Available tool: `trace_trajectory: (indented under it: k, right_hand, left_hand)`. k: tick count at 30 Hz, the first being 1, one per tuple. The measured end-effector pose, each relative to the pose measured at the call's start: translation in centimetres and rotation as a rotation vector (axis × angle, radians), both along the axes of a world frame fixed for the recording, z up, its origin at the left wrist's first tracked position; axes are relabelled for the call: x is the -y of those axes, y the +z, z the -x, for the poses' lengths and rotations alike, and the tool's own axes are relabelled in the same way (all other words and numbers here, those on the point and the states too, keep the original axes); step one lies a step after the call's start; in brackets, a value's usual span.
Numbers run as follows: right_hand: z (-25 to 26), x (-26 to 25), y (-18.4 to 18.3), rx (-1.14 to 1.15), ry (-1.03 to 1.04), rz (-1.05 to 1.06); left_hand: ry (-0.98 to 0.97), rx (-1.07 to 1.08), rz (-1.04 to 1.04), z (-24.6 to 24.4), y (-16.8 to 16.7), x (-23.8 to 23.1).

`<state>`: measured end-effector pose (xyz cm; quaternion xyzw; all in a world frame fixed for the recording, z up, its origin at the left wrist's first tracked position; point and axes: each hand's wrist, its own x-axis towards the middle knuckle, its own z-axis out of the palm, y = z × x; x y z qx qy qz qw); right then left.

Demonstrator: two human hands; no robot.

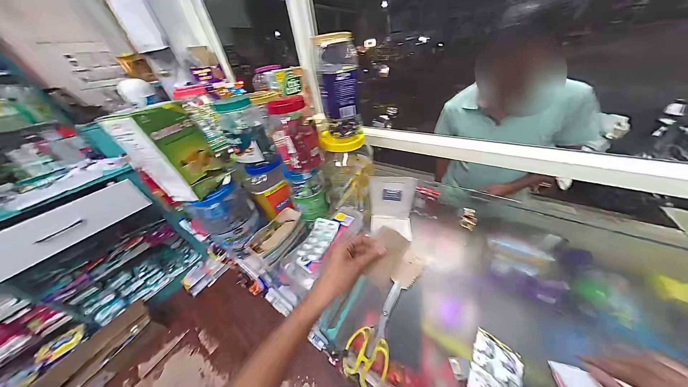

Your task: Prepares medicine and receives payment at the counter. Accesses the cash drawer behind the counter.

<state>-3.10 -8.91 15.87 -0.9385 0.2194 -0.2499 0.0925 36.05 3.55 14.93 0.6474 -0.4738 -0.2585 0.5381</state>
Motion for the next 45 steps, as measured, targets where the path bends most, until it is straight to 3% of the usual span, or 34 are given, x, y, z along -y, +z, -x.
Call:
trace_trajectory:
  k: [5, 11, 17, 20, 23, 26, 30, 32, 35, 38, 40, 45]
  right_hand:
    - [-5.5, 1.8, -1.8, 0.307, 0.174, 0.162]
    - [-6.0, 3.9, -2.9, 0.351, 0.129, 0.195]
    - [-5.0, 5.1, -3.5, 0.367, 0.181, -0.065]
    - [-4.8, 5.6, -3.8, 0.363, 0.253, -0.243]
    - [-4.6, 5.7, -3.9, 0.344, 0.347, -0.394]
    - [-4.5, 5.2, -4.4, 0.337, 0.261, -0.571]
    - [-4.3, 4.7, -3.2, 0.3, 0.089, -1.082]
    - [-4.1, 4.8, -2.8, 0.211, 0.133, -1.318]
    - [-3.8, 5.4, -3.9, 0.064, 0.381, -1.588]
    - [-3.7, 5.5, -4.5, -0.013, 0.576, -1.648]
    - [-3.6, 5.3, -4.5, 0.012, 0.579, -1.647]
    - [-2.4, 5.5, -5.4, 0.139, 0.55, -1.696]
  left_hand:
    - [-0.204, -0.226, 0.178, 10.7, -3.0, 2.6]
    - [-0.311, 0.015, 0.341, 13.8, -4.2, 3.8]
    - [-0.387, 0.25, 0.307, 14.4, -4.3, 5.1]
    - [-0.438, 0.303, 0.251, 14.2, -4.3, 5.2]
    - [-0.362, 0.282, 0.181, 14.0, -5.1, 5.2]
    - [-0.253, 0.098, 0.124, 14.1, -6.1, 5.5]
    - [-0.164, -0.414, 0.063, 15.1, -6.2, 5.8]
    - [-0.234, -0.559, 0.084, 15.7, -6.5, 5.6]
    - [-0.496, -0.701, 0.164, 16.1, -7.5, 5.8]
    - [-0.706, -0.866, 0.183, 15.5, -7.5, 6.4]
    - [-0.769, -0.929, 0.175, 14.7, -7.3, 6.3]
    - [-0.734, -0.981, 0.132, 14.2, -7.2, 5.4]
